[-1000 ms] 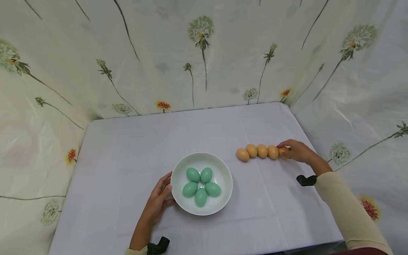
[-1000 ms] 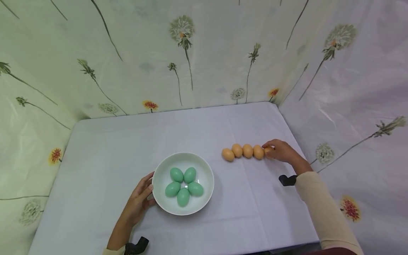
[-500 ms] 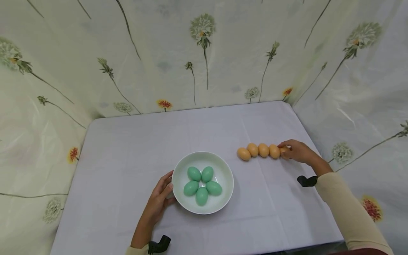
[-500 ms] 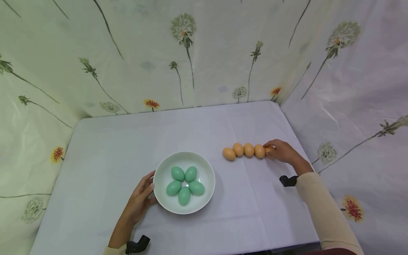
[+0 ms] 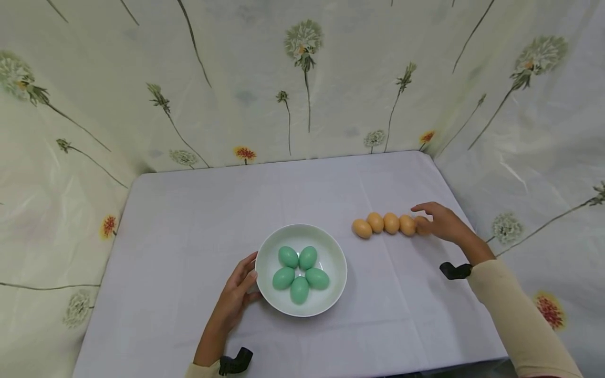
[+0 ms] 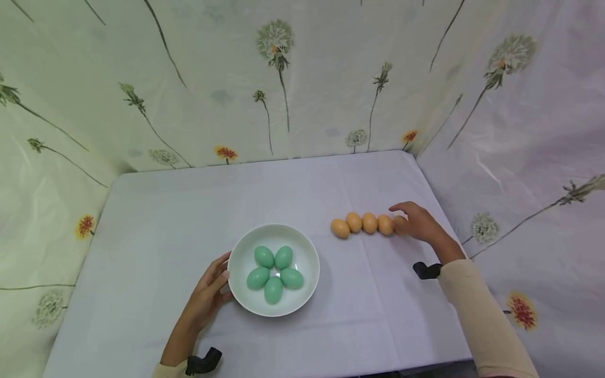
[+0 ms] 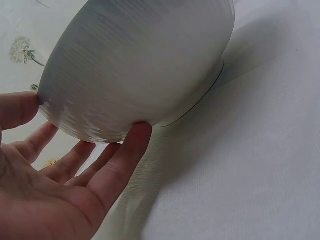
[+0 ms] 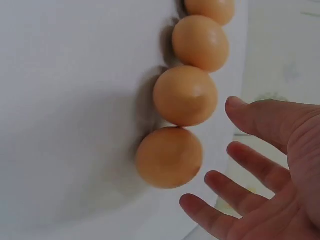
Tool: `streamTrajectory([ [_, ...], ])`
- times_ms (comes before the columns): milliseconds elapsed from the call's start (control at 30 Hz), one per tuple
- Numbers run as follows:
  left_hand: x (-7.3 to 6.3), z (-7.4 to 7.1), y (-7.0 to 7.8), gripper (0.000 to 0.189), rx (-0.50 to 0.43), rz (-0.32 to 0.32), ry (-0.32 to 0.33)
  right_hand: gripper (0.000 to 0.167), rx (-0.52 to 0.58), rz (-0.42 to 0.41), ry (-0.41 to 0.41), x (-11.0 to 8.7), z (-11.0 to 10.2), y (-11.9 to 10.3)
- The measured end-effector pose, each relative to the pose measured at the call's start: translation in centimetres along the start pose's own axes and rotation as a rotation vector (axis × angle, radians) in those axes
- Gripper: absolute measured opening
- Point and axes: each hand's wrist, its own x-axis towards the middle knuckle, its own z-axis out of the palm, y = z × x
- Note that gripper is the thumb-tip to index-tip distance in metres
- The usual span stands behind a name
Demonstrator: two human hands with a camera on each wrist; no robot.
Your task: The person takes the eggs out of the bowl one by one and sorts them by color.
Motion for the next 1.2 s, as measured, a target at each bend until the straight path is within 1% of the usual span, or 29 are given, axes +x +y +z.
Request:
streamTrajectory([
  [167, 0.0, 0.0, 0.0, 0.050, -0.004, -0.005, 0.004, 0.045, -0.001, -0.056, 0.030, -0.2, -0.7, -3.2],
  [267, 0.1, 0.0, 0.1, 0.049, -0.007, -0.006, 0.002, 0.045, 0.010, -0.135, 0.039, -0.4, -1.0, -5.9],
  [367, 0.1, 0.0, 0.2, 0.050, -0.012, -0.005, 0.000, 0.045, 0.030, -0.215, 0.026, -0.7, -1.1, -8.9],
  [600, 0.0, 0.1, 0.2, 0.049, -0.010, 0.001, 0.010, 0.048, 0.092, -0.343, -0.097, -0.7, 0.0, -15.3],
  [700, 0.0, 0.1, 0.2, 0.048, -0.010, 0.004, 0.012, 0.046, 0.122, -0.413, -0.137, -0.5, 0.8, -17.6],
  [800, 0.0, 0.0, 0.2, 0.048, -0.009, 0.004, 0.011, 0.044, 0.133, -0.483, -0.161, -0.2, 1.6, -19.6],
  [867, 0.0, -0.1, 0.2, 0.048, -0.009, 0.003, 0.011, 0.043, 0.138, -0.530, -0.175, 0.0, 2.2, -20.7],
  [967, 0.0, -0.1, 0.2, 0.048, -0.011, 0.001, 0.011, 0.041, 0.146, -0.575, -0.209, 0.3, 3.0, -22.2],
  [1100, 0.1, -0.1, 0.2, 0.048, -0.016, 0.002, 0.011, 0.041, 0.147, -0.603, -0.273, 0.8, 4.4, -23.8],
  [1200, 0.1, -0.1, 0.2, 0.048, -0.018, 0.005, 0.011, 0.041, 0.119, -0.624, -0.322, 1.1, 5.6, -24.8],
])
